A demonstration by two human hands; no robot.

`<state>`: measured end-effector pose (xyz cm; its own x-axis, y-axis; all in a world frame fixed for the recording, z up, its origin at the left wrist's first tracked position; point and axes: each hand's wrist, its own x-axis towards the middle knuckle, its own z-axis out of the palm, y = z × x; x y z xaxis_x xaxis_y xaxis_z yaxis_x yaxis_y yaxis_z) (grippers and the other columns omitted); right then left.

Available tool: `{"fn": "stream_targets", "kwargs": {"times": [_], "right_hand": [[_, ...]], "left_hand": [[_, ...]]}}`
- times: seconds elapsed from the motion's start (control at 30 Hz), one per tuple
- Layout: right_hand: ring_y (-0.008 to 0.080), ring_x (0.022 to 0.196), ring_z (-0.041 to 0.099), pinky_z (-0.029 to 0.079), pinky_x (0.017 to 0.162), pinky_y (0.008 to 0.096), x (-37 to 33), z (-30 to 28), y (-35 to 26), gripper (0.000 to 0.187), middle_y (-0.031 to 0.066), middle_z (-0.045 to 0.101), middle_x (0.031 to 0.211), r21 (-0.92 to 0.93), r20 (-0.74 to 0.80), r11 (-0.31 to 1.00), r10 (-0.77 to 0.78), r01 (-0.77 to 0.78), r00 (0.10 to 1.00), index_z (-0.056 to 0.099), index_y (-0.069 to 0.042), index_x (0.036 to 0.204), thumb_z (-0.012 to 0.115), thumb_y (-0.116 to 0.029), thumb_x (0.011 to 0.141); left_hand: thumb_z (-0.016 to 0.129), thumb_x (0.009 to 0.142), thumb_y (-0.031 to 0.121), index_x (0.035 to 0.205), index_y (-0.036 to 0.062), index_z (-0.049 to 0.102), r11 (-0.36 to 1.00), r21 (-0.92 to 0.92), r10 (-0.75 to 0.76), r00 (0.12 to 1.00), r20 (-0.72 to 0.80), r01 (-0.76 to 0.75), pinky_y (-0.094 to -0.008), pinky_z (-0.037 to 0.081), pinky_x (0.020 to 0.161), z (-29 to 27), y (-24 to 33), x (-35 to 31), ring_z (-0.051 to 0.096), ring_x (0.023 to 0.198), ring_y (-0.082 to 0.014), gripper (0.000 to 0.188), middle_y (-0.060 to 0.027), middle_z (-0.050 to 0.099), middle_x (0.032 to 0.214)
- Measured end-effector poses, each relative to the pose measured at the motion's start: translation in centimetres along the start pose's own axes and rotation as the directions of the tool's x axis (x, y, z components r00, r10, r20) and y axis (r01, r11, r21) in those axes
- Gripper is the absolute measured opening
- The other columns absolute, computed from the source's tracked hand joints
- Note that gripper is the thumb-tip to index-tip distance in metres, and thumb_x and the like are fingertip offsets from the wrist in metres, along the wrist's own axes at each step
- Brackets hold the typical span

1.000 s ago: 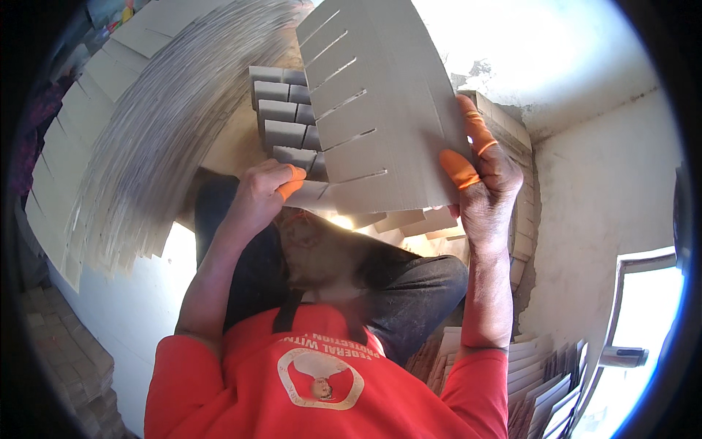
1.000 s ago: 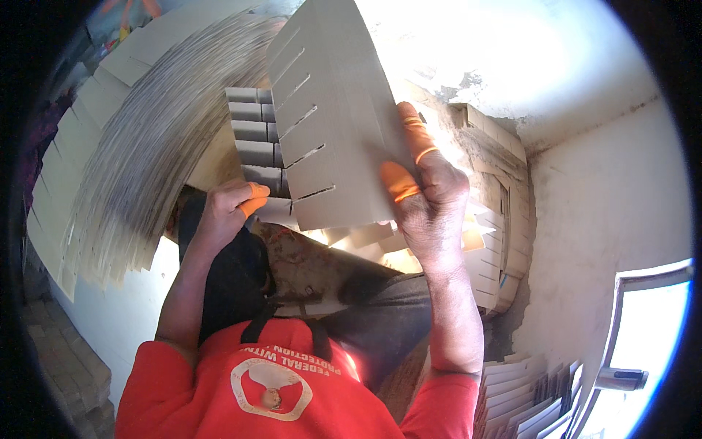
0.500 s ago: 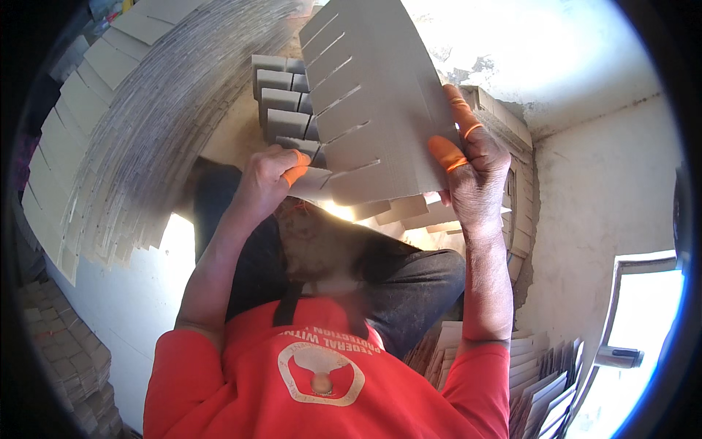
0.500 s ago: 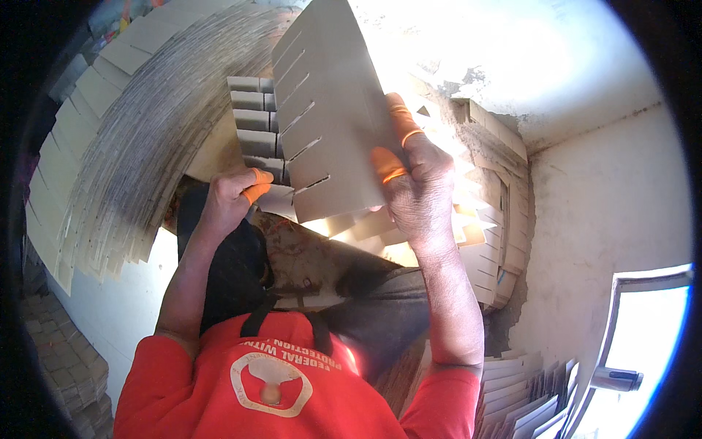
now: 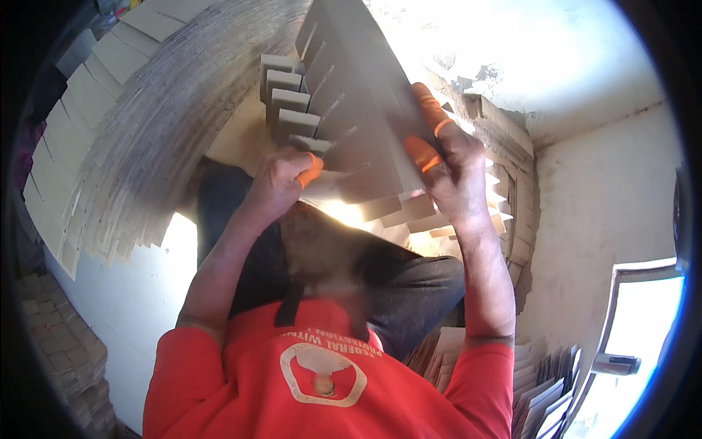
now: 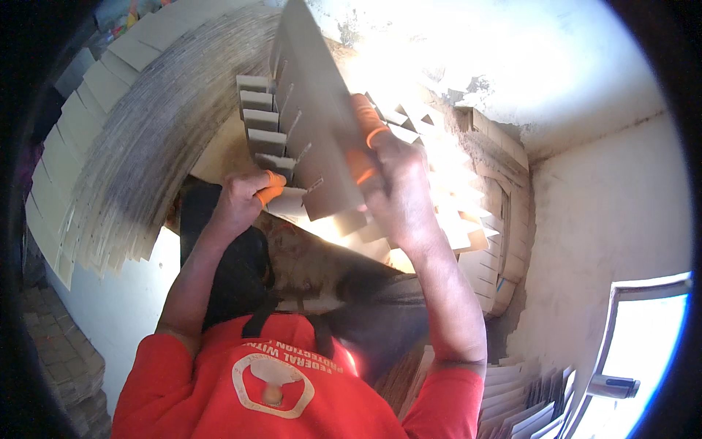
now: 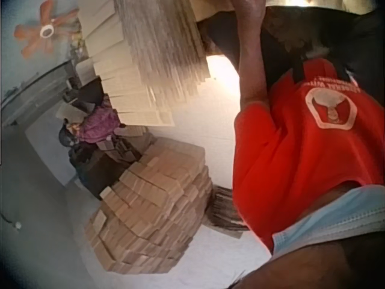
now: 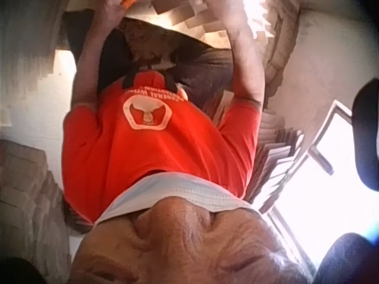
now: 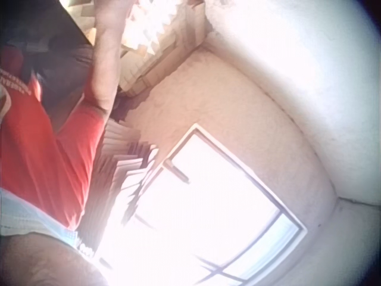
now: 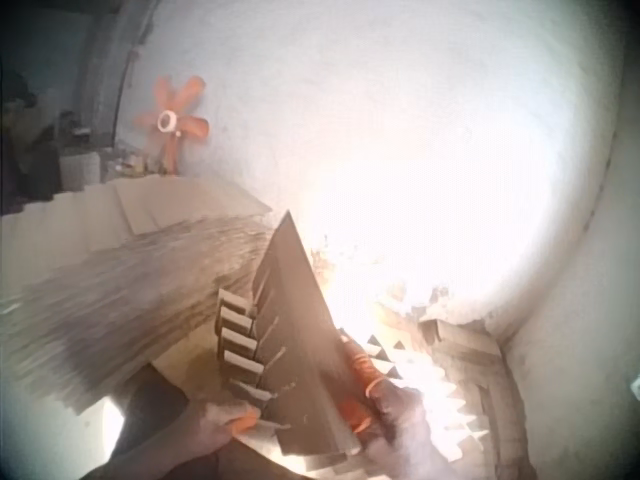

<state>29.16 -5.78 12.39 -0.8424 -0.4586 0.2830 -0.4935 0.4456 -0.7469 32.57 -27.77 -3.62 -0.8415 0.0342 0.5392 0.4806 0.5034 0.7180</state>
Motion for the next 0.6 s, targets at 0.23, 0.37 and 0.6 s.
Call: {"fn": "stream_targets", "kwargs": {"times": [0.23, 0.37, 0.6], "right_hand": [[0.0122, 0.068, 0.066, 0.055, 0.06, 0.0266, -0.4, 0.5, 1.4, 0.053, 0.0158, 0.07, 0.114, -0.207, -0.005, 0.967, -0.156, 0.151, 0.988, 0.051, 0.001, 0.138, 0.061, 0.008, 0.086], [0.0139, 0.066, 0.065, 0.052, 0.058, 0.0267, 0.0, 2.4, 3.1, 0.054, 0.0141, 0.072, 0.103, -0.056, 0.04, 0.998, -0.023, 0.025, 0.999, 0.053, -0.001, 0.137, 0.061, 0.008, 0.084], [0.0195, 0.063, 0.066, 0.052, 0.062, 0.0251, -0.3, 5.1, 5.9, 0.064, 0.0188, 0.07, 0.088, -0.258, 0.163, 0.963, -0.04, 0.082, 0.986, 0.039, 0.003, 0.146, 0.059, 0.011, 0.086]], "left_hand": [[0.072, 0.078, -0.004, 0.092, -0.0019, 0.07, 0.999, -0.044, -0.032, 0.999, 0.012, 0.032, -0.0367, 0.053, 0.069, -0.1, 0.2, -0.1, 0.066, 0.078, -0.0296, 0.014, -0.0166, 0.068, 0.083], [0.073, 0.078, -0.005, 0.093, -0.0025, 0.071, 1.0, -0.014, -0.012, 0.999, 0.036, 0.013, -0.0351, 0.054, 0.07, -0.3, 0.3, 0.0, 0.068, 0.078, -0.0285, 0.015, -0.0167, 0.069, 0.083], [0.069, 0.077, -0.002, 0.084, 0.0009, 0.066, 0.998, -0.055, 0.007, 1.0, -0.015, -0.008, -0.0415, 0.049, 0.065, 0.4, 0.4, 0.3, 0.061, 0.073, -0.0329, 0.008, -0.0161, 0.064, 0.077]]}}
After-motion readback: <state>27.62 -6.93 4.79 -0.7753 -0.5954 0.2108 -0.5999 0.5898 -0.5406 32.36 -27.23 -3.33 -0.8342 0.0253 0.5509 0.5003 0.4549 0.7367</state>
